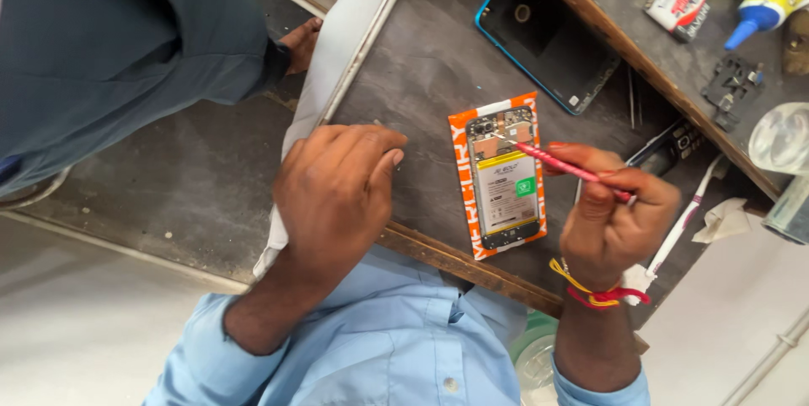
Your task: The person is repairing a mobile phone by fitting a motherboard and a battery into a casing on a workbench using a screwdriver while another person helps to hold the components.
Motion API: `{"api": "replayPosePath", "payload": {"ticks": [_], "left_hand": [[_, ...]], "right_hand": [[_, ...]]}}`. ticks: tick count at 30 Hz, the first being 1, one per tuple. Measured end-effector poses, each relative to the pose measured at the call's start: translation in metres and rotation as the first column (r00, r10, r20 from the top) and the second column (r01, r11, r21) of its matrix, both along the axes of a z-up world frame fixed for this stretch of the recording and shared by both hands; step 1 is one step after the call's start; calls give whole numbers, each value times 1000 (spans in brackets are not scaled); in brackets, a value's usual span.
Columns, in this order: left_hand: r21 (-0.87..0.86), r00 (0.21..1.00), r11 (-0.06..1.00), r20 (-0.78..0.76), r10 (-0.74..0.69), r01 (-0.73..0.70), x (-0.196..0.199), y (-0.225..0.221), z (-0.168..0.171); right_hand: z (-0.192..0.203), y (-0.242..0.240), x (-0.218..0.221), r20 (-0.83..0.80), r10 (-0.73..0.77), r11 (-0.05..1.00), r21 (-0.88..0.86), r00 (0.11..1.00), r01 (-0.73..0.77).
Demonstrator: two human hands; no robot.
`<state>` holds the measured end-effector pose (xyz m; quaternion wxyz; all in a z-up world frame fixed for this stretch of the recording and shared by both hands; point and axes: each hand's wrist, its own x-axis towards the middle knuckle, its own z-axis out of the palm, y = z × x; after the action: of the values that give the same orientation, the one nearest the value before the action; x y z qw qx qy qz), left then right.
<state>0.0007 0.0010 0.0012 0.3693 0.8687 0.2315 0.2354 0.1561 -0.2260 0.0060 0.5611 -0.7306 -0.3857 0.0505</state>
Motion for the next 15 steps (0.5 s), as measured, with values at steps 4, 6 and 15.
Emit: {"api": "replayPosePath", "payload": {"ticks": [4,6,15], "left_hand": [[-88,995,991,13,-97,98,9,2,7],[-130,988,979,-2,-157,155,18,5,9],[-204,923,929,-169,-346,310,79,10,2]], "right_hand": [[-3,-3,-6,89,-6,994,-106,996,16],[-3,-3,-5,86,-16,993,-117,996,26],[-3,-2,-2,53,-10,988,-155,999,18]]}}
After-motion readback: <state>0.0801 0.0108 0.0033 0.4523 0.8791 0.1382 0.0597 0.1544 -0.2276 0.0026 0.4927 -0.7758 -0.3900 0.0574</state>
